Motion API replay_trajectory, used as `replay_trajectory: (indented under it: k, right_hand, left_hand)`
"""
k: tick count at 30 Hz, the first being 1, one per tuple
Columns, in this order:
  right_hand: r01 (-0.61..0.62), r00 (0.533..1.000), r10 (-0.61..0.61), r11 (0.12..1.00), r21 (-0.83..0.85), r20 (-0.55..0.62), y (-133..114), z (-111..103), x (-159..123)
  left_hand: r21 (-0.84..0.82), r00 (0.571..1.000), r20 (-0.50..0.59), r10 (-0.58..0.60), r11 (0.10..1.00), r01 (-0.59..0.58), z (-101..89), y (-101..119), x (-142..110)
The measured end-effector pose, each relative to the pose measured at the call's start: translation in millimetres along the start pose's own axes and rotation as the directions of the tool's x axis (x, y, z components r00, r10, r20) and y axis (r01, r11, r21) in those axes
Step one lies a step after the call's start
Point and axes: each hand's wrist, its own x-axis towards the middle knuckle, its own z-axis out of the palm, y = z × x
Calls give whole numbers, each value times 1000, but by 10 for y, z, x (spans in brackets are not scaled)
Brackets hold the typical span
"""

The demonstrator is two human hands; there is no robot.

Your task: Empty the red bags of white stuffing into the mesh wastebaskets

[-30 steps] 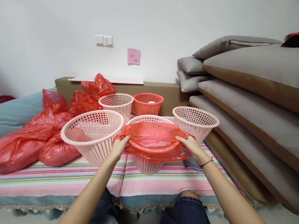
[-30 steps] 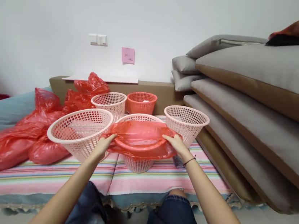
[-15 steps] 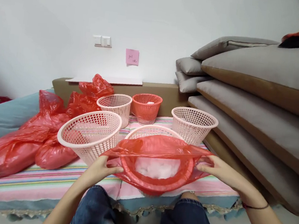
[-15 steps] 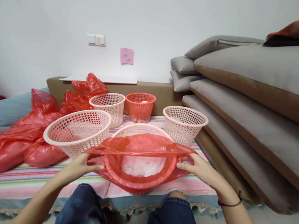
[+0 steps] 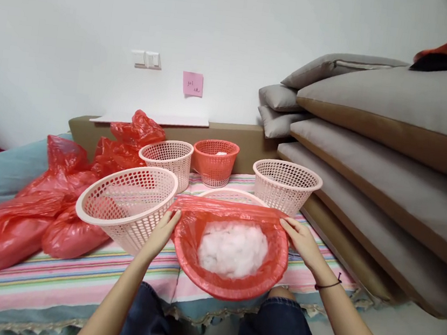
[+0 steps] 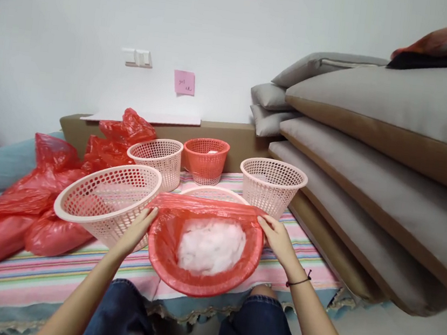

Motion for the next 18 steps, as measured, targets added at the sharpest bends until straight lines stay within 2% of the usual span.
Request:
replay_trajectory:
  k: [4, 7, 9, 11, 14, 16, 18]
  right_hand:
    - [83, 992, -75, 993, -80, 98, -218, -69, 185]
    - [173, 955, -170, 985, 7, 242, -263, -16, 353]
    - [149, 936, -170, 985, 93, 309, -189, 52, 471]
    - [50, 937, -109, 982, 183, 331, -66, 129, 567]
    - [-98, 941, -19, 940, 326, 337, 103, 244, 637]
    - [-130, 943, -10, 909, 395, 333, 166, 317, 645]
    - [-84, 965, -33, 901, 426, 260, 194, 378, 646]
  left_hand:
    - [89, 989, 129, 73, 992, -85, -40, 101, 345]
    - [76, 951, 284, 127, 985, -154, -32, 115, 630]
    - [16, 928, 360, 92, 994, -105, 3, 78, 783]
    - [-77, 932, 361, 22, 997, 6, 62, 3, 881]
    - [-196, 957, 285, -48, 975, 107, 194, -146, 923]
    - [-246, 967, 249, -59, 962, 122, 296, -228, 913]
    - [-314, 976, 209, -67, 940, 132, 392, -277, 902]
